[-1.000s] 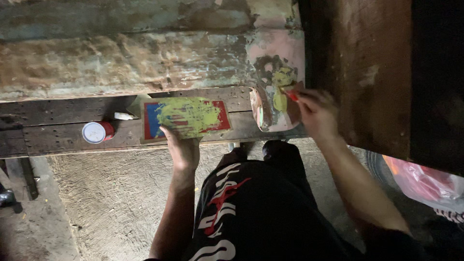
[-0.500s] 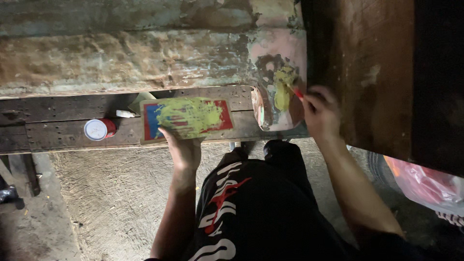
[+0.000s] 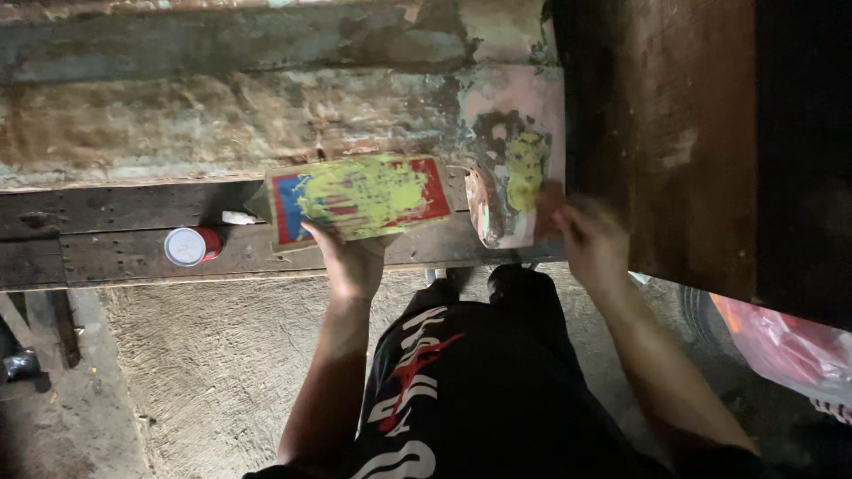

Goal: The person uses a small red plastic scraper to spread a yellow paste from a rectangular palette onto a curved, rusted metal surface. The person repeatedly scoops paste and applies it to the surface, focusing on a specific area.

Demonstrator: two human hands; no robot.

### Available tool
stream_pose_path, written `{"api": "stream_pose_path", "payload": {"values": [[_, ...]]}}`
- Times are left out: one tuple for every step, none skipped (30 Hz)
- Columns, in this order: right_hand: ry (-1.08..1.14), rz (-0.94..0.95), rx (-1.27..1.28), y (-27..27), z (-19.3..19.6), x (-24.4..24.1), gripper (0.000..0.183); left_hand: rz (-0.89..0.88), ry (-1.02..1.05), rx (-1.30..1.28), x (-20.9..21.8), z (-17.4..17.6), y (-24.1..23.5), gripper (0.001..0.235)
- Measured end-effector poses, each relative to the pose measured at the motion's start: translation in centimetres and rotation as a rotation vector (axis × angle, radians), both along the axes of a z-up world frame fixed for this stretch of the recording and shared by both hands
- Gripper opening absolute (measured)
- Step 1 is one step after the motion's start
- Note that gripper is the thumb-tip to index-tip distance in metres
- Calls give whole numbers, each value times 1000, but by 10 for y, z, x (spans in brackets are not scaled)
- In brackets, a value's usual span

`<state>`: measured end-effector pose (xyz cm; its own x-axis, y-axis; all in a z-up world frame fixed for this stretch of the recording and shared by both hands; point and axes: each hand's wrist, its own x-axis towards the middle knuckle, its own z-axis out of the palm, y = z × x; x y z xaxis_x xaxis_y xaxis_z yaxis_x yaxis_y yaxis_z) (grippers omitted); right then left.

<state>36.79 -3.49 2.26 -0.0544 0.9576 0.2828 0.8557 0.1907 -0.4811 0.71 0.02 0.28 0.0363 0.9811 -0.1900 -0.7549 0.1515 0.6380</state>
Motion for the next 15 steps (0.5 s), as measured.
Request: {"api": "stream_pose_path", "payload": {"values": [[6,-32,45,4,-2,0,16,6,-4,2,2,0,-2,98],[13,-69,92,13,-4,0,20,7,-7,6,3,0,-3,96],[19,-105,139,22,-6,-1,25,9,-11,11,4,-1,-4,95],[42,-86,125,30,-9,-3,23,7,-21,9,5,-1,-5,94],[65,-66,112,36,-11,-8,21,6,-32,8,5,-2,-6,93],[86,-46,99,39,-12,-10,21,5,-45,7,5,-3,-6,93],[11,-25,73,38,-12,-13,20,13,-38,11,5,-4,-7,92],[-63,-1,47,35,-11,-15,20,25,-32,14,3,-4,-8,92],[-138,23,20,30,-10,-17,19,37,-25,18,1,-4,-9,92],[-142,51,5,24,-8,-16,21,39,-22,13,-1,-5,-12,92],[-147,80,-10,18,-7,-15,23,42,-18,8,-4,-5,-14,92],[-151,109,-24,13,-6,-13,26,45,-14,3,-6,-6,-15,92],[-56,118,26,10,-4,-9,23,39,-22,-3,-8,-6,-17,92],[38,126,75,7,-1,-3,20,31,-31,-10,-9,-6,-18,92],[133,134,124,7,1,1,18,24,-40,-16,-10,-7,-19,92]]}}
